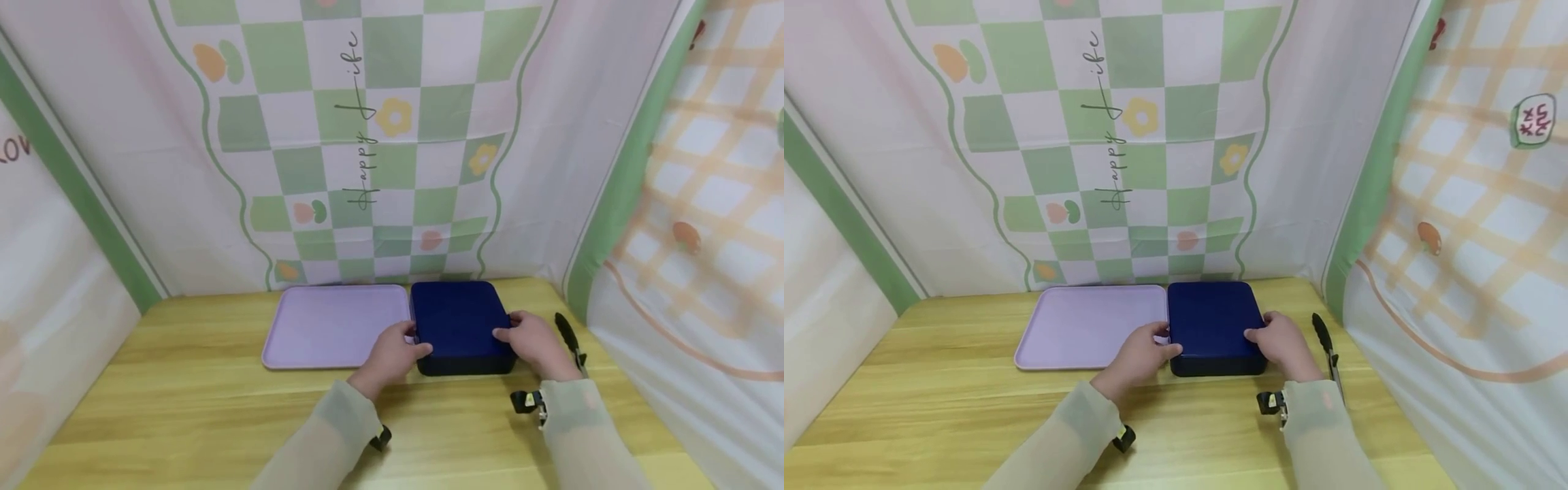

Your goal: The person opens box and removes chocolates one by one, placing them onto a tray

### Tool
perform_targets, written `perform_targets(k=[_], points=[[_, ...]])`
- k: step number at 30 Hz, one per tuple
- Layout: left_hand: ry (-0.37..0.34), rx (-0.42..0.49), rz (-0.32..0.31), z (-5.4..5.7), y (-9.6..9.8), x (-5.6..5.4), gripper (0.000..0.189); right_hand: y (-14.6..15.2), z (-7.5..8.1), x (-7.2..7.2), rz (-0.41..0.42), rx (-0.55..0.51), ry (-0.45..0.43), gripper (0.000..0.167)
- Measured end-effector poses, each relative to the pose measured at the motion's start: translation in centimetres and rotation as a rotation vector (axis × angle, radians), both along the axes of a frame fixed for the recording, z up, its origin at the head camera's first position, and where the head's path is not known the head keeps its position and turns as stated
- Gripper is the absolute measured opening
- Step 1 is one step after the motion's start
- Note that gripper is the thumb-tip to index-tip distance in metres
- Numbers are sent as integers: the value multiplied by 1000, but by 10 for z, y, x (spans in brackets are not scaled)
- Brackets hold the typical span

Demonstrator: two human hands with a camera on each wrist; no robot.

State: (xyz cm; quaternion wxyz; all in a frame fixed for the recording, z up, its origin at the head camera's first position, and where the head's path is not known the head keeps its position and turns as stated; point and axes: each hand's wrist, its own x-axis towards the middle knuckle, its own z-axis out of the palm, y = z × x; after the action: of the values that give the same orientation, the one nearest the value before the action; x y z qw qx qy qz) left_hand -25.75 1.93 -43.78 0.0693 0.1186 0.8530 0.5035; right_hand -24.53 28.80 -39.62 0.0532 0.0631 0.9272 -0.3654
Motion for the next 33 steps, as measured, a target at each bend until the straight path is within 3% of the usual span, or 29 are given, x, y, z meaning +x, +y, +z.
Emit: perform_targets(k=[12,24,33], points=[[-134,216,81,-4,7,-4,62,5,-3,-4,-61,-51,-8,62],[-142,235,85,0,6,1,63,3,-4,-2,-92,-91,45,62],[-226,501,133,5,-3,0,29,3,7,9,-67,-162,9,77]])
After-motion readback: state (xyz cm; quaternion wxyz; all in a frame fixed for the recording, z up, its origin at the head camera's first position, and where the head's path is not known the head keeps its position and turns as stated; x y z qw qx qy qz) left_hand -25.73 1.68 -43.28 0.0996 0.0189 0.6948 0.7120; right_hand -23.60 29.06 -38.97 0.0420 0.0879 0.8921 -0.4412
